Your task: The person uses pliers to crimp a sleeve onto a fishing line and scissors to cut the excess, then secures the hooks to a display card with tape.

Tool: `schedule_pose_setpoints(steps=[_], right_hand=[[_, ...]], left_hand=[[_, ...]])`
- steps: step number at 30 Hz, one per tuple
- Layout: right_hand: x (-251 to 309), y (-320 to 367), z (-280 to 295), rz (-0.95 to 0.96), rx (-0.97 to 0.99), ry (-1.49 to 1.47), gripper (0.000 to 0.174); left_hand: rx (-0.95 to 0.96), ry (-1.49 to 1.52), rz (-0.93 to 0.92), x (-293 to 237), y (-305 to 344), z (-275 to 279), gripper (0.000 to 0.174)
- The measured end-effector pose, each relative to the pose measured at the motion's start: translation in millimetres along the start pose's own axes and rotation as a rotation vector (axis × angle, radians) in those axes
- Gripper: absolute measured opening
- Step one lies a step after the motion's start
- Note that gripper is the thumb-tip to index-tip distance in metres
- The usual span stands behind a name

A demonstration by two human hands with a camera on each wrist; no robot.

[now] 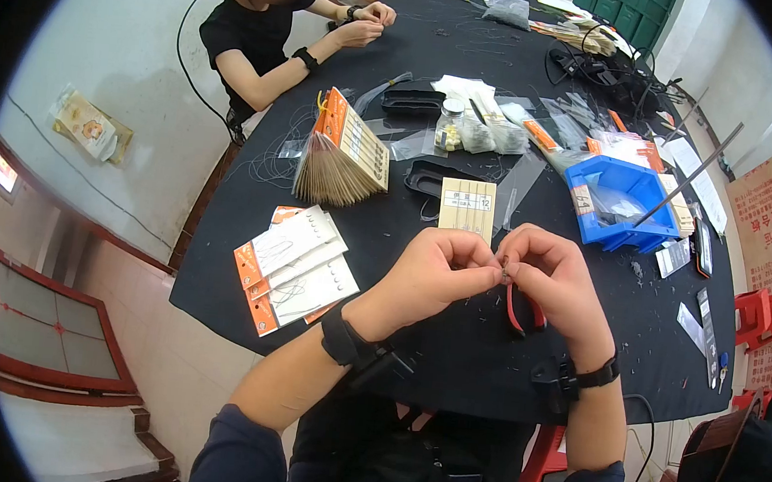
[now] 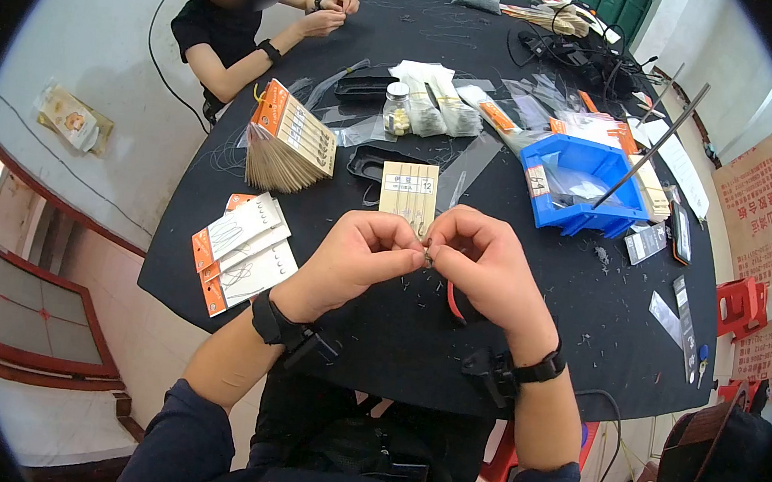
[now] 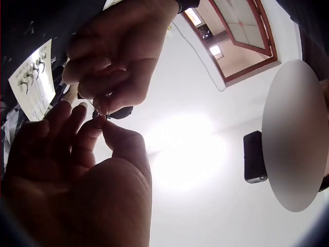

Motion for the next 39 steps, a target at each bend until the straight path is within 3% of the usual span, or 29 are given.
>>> schedule_pose_setpoints(steps=[4, 9, 13, 14, 20, 39], right_hand=[[2, 0, 1, 0.087, -0.074, 0.181, 0.006], [4, 1, 2, 0.135, -0.041, 0.134, 0.007], [13, 1, 8, 0.184, -0.011, 0.067, 0.011], [16, 4, 11, 0.168, 0.022, 0.051, 0.021], [19, 4, 12, 0.17, 0.145, 0.209, 0.035], [6, -2, 8, 0.176, 0.02, 0.163, 0.011]], left_hand=[[-0.016, -0.004, -0.004, -2, 0, -1, 0.009], [-0.033, -0.051, -0.027, -1, 0, 0, 0.008], [-0.041, 0.085, -0.027, 1, -1, 3, 0.01], [-0.035, 0.109, -0.013, -3, 0, 2, 0.01], [0.007, 0.192, 0.073, 0, 0, 2, 0.011], [0.025, 0.222, 0.083, -2, 0, 1, 0.012]])
Point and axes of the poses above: each hand's wrist, its own y-axis away from the middle knuckle, its own z-axis out of the back of the hand, x = y × z, the point moved 2 cm from there along -y, towards the middle knuckle, and after that the axes turned 9 degrees about -z, right-handed, at the moved point
